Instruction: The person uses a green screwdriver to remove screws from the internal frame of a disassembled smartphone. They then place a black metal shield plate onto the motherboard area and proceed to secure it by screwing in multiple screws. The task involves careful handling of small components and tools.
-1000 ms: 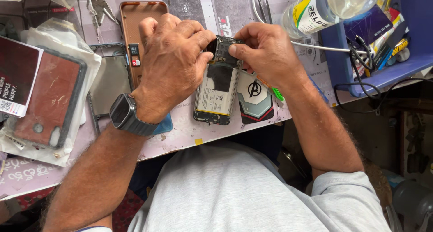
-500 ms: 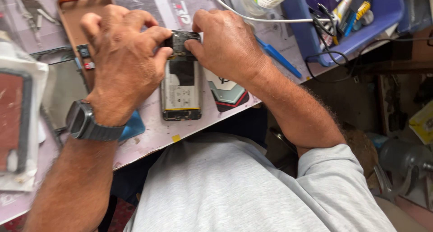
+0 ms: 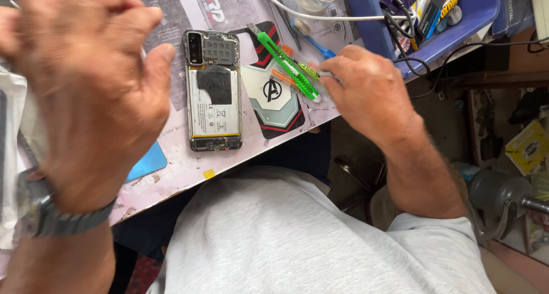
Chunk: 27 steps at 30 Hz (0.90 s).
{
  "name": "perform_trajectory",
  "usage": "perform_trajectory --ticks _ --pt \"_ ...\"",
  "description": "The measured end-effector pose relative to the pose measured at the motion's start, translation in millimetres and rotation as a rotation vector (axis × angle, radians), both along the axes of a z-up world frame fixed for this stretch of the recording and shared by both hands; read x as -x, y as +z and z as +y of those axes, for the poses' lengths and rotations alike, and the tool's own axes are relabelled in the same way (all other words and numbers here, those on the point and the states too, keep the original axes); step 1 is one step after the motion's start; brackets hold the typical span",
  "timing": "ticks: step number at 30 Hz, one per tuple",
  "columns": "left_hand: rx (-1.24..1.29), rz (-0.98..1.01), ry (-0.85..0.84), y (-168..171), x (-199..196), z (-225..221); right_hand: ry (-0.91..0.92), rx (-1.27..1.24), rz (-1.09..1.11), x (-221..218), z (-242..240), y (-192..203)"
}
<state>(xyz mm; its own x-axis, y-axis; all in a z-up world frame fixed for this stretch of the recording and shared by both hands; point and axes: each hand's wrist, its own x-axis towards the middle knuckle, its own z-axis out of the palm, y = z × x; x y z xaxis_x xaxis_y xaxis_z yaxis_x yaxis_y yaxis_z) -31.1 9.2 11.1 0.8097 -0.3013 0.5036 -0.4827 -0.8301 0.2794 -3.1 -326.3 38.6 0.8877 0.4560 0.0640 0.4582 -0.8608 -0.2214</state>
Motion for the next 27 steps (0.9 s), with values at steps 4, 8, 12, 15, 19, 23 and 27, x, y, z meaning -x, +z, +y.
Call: perform_trajectory --ticks 4,8,12,15,19,23,27 --pt "0.045 -0.042 0.018 20.1 11.9 14.5 -0.100 0.195 0.008 3.6 7.1 -16.7" --pt "0.068 -0.079 0.147 36.6 31.2 53.3 -0.016 0.296 -0.171 5.7 21.5 -11.3" --pt "0.113 -0.037 0.209 36.0 27.8 66.2 -0.185 0.094 0.156 6.1 17.0 14.5" --pt "0.099 0.000 0.218 28.2 25.9 71.8 -0.248 -0.247 0.443 -14.0 24.3 22.6" --pt "0.027 0.071 0.276 15.5 26.9 78.8 0.043 -1.012 0.862 -50.9 59.6 18.0" --pt "0.028 0.087 0.327 11.0 25.4 88.1 -0.023 -1.149 1.083 -76.2 117.1 10.0" --pt "0.062 0.050 0.358 5.9 22.8 93.9 0.309 -0.758 0.430 -89.8 179.7 -9.2"
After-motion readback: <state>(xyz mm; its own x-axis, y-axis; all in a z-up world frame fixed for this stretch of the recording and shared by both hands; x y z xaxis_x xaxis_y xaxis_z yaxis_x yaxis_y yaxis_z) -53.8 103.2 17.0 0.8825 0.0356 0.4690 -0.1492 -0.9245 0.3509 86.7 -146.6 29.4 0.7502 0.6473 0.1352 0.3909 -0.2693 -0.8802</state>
